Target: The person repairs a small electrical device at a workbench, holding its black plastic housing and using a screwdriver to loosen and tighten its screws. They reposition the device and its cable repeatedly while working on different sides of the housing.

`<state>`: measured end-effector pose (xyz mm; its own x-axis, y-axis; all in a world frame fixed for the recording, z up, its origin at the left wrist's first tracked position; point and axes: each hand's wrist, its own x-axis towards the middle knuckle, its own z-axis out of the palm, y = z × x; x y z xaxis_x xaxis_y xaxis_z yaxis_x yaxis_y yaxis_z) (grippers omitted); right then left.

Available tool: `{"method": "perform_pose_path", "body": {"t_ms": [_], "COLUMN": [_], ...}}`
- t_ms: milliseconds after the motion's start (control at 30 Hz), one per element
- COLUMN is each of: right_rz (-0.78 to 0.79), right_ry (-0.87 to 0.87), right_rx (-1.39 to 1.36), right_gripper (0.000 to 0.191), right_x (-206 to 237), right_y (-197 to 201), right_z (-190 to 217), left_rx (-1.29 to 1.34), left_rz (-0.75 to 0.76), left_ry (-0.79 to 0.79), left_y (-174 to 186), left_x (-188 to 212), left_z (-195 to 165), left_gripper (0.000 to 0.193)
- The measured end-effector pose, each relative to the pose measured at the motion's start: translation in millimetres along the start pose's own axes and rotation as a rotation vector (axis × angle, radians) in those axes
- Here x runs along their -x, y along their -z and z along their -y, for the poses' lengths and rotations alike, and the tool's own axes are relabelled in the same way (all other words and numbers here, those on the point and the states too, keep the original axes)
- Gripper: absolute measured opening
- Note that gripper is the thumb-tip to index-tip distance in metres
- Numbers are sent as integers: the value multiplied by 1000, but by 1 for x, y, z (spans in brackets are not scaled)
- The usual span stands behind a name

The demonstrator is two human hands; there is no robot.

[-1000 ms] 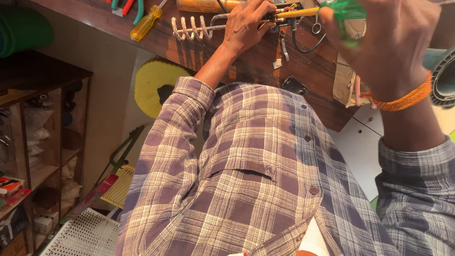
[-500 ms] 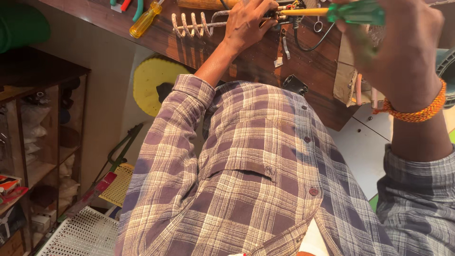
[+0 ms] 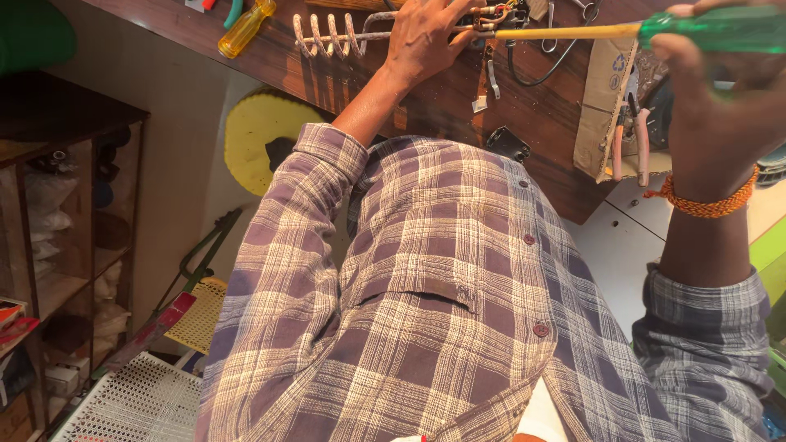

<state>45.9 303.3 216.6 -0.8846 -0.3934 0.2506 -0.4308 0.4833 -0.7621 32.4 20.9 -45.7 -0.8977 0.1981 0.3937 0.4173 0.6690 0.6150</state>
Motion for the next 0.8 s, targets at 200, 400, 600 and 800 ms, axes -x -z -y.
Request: {"method": "perform_pose_path", "body": {"t_ms": [200,400,600,800], "right_rz": [-145,-317,-317,-299], "right_ry": [-128,-84,-122,7], "right_rx": [179,224,100,223], "right_gripper": [13,17,40,46], "right_x": [26,43,54,48], "right_y": [4,0,-16,-26], "right_z": [-38,-65,-58,-38], "left_rx": [92,82,99,138], "left_rz": [49,122,19,33], "left_ry": [-19,8,-26,-9], "left_y": [7,10,9,-8], "left_x": [-5,-6,0,-3], "left_z": [5,9,7,17], "left_gripper": [46,49,37,25]}}
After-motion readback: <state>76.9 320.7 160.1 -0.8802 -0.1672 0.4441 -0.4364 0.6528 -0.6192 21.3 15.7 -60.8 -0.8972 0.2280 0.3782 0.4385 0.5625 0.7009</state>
